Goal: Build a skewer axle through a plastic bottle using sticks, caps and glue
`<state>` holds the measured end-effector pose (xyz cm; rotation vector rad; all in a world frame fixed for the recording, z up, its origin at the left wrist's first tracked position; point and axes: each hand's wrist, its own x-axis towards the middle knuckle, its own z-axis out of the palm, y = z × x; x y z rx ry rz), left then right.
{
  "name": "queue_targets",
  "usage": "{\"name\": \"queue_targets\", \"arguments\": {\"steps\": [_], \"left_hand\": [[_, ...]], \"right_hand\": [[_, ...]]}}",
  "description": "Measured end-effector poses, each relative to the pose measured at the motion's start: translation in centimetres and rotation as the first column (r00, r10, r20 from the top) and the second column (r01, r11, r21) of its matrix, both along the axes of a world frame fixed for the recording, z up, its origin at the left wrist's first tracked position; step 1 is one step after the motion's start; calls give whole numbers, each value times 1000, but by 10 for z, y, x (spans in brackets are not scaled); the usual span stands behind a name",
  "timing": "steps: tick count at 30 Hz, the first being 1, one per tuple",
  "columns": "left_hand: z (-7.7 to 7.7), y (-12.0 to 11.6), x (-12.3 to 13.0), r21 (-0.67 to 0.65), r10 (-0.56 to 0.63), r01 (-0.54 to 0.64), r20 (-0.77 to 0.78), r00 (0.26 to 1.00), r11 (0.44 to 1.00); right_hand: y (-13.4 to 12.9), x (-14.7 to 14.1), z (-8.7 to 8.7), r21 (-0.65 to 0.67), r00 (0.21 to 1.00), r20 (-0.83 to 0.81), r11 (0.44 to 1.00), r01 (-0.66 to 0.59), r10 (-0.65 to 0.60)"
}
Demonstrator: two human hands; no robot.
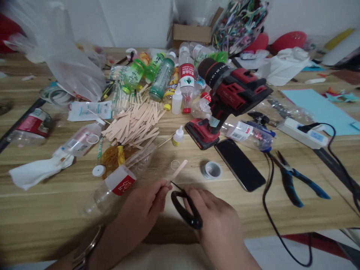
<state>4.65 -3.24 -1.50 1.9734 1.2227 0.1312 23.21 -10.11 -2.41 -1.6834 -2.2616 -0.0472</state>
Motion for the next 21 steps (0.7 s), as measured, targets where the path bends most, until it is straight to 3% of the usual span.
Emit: {"name": "queue_targets", "arguments": {"steps": [11,13,14,16,18,19,21], "left_hand": [[-3,2,-2,30,50,-52,53,997,998],[-3,5,-2,-29,95,-91,163,982,995],[-3,8,-3,-123,129,-103,227,965,987],[-1,16,-3,-410,243,-97,320,916,907],[2,24,-3,-648,376,-79,334,864,757],[3,28,-3,-717,430,-71,334,839,694],[6,32,-5,-782,497,-61,330,802,620]], "right_hand": [[7,-4,7,73,995,90,996,-43,37],[12,-5,11,67,996,83,997,-46,40],[15,-6,12,50,996,81,998,-40,36],[23,-5,16,-3,996,90,1000,-26,26],[30,-3,19,-58,995,102,998,-7,13],[33,-2,22,-82,994,108,997,3,6],[38,0,26,-129,992,127,991,23,-6]]}}
